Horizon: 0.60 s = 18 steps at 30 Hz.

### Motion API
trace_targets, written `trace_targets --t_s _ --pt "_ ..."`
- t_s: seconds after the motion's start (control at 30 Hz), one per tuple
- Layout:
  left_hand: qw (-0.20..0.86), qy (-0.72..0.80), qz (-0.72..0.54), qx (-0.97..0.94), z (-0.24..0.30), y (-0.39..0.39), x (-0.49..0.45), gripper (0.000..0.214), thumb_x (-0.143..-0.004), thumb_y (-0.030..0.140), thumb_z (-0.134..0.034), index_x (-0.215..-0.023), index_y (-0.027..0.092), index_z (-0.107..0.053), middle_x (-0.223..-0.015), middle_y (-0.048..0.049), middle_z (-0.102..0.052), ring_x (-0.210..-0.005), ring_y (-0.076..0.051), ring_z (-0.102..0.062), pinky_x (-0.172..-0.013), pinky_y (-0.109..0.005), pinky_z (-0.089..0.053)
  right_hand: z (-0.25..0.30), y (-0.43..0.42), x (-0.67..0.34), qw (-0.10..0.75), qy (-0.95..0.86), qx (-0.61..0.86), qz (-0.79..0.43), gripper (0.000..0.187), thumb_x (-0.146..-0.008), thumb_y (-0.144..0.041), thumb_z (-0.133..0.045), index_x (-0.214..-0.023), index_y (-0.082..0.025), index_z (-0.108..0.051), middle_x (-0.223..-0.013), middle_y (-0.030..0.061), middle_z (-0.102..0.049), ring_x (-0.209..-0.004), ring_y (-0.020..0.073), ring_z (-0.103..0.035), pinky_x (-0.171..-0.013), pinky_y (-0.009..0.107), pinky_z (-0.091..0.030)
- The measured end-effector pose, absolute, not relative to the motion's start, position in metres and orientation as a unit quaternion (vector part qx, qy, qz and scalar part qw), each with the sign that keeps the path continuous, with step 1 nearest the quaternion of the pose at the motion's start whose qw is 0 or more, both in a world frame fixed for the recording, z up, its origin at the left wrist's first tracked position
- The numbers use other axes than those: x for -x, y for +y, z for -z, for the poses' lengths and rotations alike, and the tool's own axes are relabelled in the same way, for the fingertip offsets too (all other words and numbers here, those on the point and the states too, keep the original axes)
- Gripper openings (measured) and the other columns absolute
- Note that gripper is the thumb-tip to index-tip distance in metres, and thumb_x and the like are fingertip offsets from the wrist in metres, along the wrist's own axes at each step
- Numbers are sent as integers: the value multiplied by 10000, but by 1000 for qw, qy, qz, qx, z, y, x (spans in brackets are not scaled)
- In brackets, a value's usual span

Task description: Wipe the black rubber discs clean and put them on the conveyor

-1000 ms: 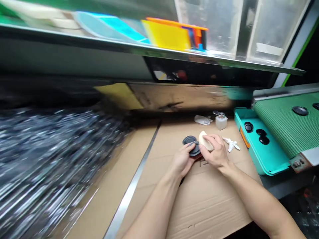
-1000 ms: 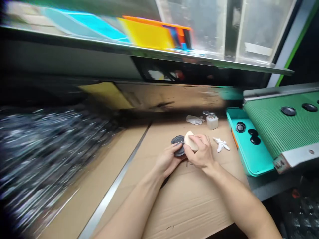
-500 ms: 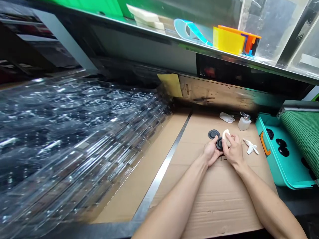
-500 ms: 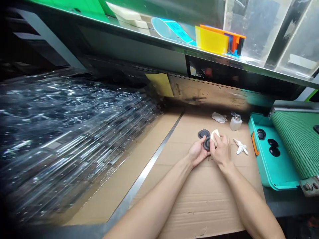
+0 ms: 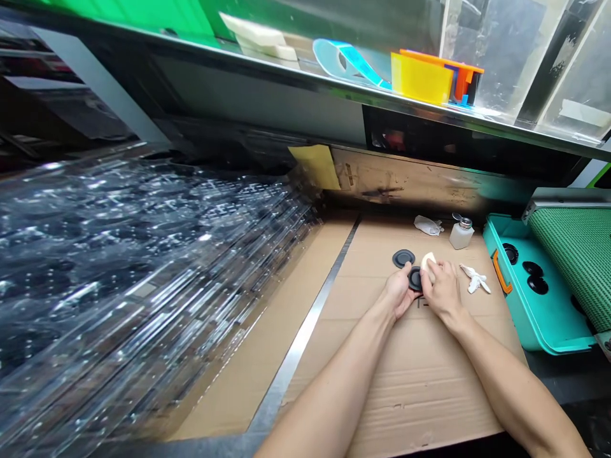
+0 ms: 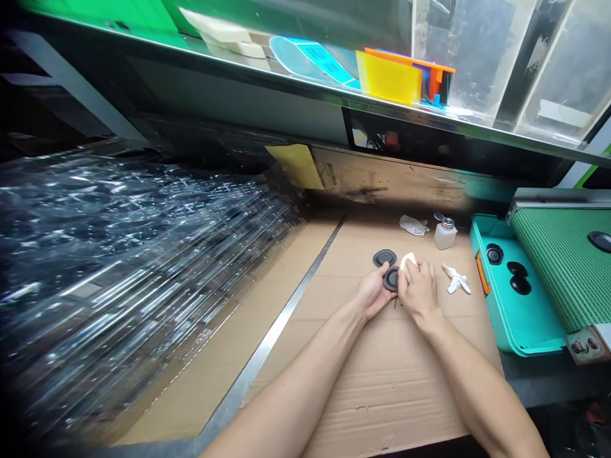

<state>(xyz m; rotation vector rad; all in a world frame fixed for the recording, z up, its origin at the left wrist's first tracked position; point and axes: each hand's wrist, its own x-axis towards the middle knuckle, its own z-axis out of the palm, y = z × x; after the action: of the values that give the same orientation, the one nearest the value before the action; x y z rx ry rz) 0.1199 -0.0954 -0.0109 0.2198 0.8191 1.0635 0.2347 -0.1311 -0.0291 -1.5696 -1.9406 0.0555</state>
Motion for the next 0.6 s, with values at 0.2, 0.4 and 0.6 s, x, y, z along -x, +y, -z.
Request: trace_targets --t_s 0.2,0.4,0.6 --pt "767 401 -489 -113 7 -97 -122 318 -1063 271 -402 -946 115 -654 -763 -98 -743 -710 -202 -740 -718 -323 -636 27 -134 -234 311 -735 602 -18 352 -976 -293 -515 -1269 -204 -689 -1141 144 -610 -1025 272 -535 -896 394 -489" --pt "770 394 -489 -116 7 -98 -121 330 -1063 285 -402 -945 105 -652 -769 -117 -739 -731 -207 -739 -760 -344 -636 30 -127 -240 329 -751 572 -26 374 -965 -315 -525 -1288 -194 -671 -1188 153 -612 -1074 285 -542 -946 427 -487" --pt "788 372 -476 -123 13 -96 -117 308 -1062 296 -407 -896 132 -609 -763 -81 -724 -667 -180 -710 -729 -384 -638 25 -112 -263 394 -706 583 -84 554 -848 -360 -691 -1350 -162 -567 -1234 155 -611 -1168 286 -576 -1028 448 -480"
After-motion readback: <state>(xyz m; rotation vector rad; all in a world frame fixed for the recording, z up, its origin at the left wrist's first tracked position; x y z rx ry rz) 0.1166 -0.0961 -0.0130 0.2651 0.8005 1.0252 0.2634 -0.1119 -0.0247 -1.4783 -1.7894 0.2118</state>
